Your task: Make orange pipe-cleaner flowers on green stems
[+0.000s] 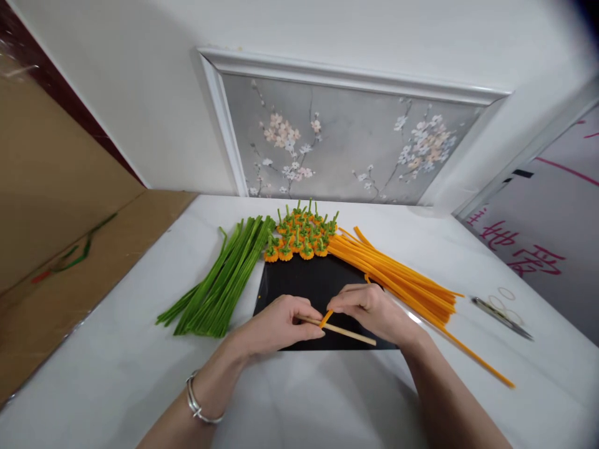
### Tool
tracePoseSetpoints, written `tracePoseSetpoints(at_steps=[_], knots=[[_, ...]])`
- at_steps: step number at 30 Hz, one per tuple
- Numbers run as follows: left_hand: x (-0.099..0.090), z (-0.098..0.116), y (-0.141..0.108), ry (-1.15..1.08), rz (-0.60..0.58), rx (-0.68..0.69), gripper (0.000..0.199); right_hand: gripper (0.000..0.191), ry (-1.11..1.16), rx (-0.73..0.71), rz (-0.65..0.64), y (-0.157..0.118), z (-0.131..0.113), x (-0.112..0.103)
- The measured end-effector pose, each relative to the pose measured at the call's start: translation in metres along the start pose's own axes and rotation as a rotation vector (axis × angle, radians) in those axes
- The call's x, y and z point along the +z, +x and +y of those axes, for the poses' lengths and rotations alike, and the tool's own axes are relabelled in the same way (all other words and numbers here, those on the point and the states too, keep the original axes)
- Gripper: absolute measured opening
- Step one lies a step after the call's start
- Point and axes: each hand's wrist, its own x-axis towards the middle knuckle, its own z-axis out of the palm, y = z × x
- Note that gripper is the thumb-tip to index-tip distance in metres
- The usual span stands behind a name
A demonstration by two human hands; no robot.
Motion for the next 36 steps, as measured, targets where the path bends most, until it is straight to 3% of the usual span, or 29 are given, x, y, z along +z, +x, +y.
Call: tracePoseSetpoints(at_steps=[8, 12, 18, 23, 27, 33, 36], knots=[[0.003, 0.004, 0.0, -0.022, 0.087, 0.02, 0.022, 0.02, 0.025, -0.006, 0.032, 0.006, 0.007, 0.01], [0.004, 0.006, 0.002, -0.035, 0.225, 0.065, 0.014, 0.021, -0.004, -0.045, -0.026, 0.007, 0.006, 0.014], [0.008, 0.003, 0.005, 0.036, 0.438, 0.134, 0.014, 0.023, -0.043, -0.026, 0.066, 0.007, 0.002, 0.026], [0.012, -0.001, 0.007, 0.12, 0.561, 0.139, 0.016, 0.019, -0.206, -0.009, 0.049, 0.007, -0.004, 0.033], [0.011, -0.005, 0.008, 0.15, 0.577, 0.068, 0.022, 0.012, -0.336, -0.005, -0.032, 0.004, -0.01, 0.033], [0.009, -0.009, 0.008, 0.263, 0.517, 0.143, 0.018, 0.016, -0.575, -0.019, -0.113, -0.001, -0.025, 0.027], [0.009, -0.01, 0.008, 0.298, 0.499, 0.166, 0.02, 0.016, -0.652, -0.047, -0.071, -0.001, -0.026, 0.024]])
